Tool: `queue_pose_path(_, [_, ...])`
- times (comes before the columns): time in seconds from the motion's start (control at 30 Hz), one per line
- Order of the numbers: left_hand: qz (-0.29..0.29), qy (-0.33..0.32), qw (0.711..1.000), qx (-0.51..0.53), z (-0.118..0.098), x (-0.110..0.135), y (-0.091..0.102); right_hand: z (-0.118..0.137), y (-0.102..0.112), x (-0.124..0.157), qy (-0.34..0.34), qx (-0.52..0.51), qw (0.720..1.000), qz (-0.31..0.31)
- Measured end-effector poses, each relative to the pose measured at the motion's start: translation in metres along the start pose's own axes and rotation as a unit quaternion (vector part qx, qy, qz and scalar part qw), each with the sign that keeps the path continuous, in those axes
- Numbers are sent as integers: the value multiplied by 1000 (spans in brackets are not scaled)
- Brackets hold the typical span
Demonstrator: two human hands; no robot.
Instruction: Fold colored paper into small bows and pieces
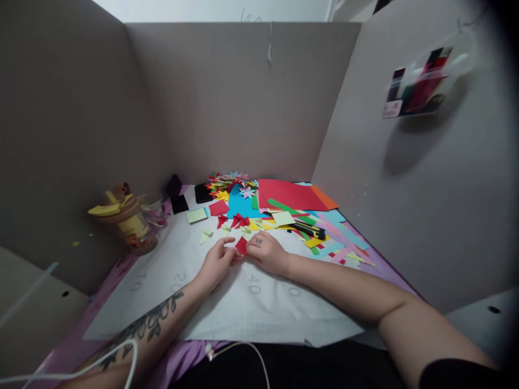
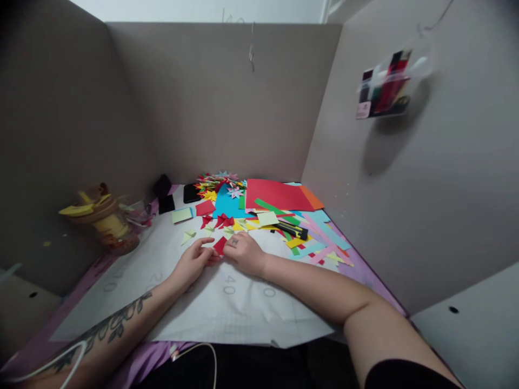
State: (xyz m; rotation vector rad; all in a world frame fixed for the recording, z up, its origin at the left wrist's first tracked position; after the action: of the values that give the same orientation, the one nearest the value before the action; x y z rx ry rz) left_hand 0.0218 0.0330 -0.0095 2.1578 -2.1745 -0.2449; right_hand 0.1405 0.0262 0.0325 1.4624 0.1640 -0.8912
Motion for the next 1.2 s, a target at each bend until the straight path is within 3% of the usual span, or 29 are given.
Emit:
queue_pose_path(0.1, [94, -106, 979, -145, -21, 25, -14, -20, 4, 2, -17, 7, 1000, -14])
queue_pose_path(0.2, [192, -176, 912, -317, -31, 58, -26, -23, 3, 3, -7, -20, 1000, -7])
queue_pose_path(0.33, [226, -111, 840, -480, -18, 80, -7, -2, -3, 3, 44, -24, 999, 19])
queue_pose_path(0.5, [177, -14, 793, -582, -12, 93, 42, 26, -6, 9, 112, 25, 993, 36])
queue_pose_path(0.57, [166, 28, 758, -630, -19, 93, 55, 30, -7, 11, 126, 35, 990, 44])
queue_pose_path(0.67, [198, 41, 712, -673, -39, 78, 41, 28, -13, 11, 127, 58, 988, 70])
queue_pose_path(0.7, [193, -5, 719, -668, -52, 67, 25, 25, -17, 10, 123, 67, 987, 81])
queue_pose_path(0.8, [134, -186, 793, -564, -86, 33, -34, 15, -32, 10, 114, 80, 983, 121])
queue_pose_path(0.87, [122, -234, 834, -485, -81, 15, -61, 11, -40, 12, 121, 65, 981, 140])
queue_pose_path(0.93, [122, -239, 864, -426, -61, 6, -73, 12, -41, 15, 148, 43, 978, 141])
queue_pose_path(1.03, [131, -225, 886, -385, -29, 10, -62, 15, -32, 16, 162, 37, 978, 123])
queue_pose_path(1.13, [128, -211, 890, -384, -8, 24, -33, 15, -26, 14, 155, 35, 980, 119])
queue_pose_path(1.2, [97, -196, 894, -392, -1, 30, -11, 14, -25, 10, 143, 26, 983, 110])
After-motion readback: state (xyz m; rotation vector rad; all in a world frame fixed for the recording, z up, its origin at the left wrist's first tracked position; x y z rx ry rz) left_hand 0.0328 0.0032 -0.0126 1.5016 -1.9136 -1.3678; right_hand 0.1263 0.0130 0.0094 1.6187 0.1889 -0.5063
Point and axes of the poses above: each hand's wrist, its own x-axis away from the middle knuckle, its own y-axis out of the back of the hand, z = x × y, the point moved 9 cm from there along -x, towards the middle knuckle, and after that the axes turned 2 degrees about -y, right-handed, at the moved point
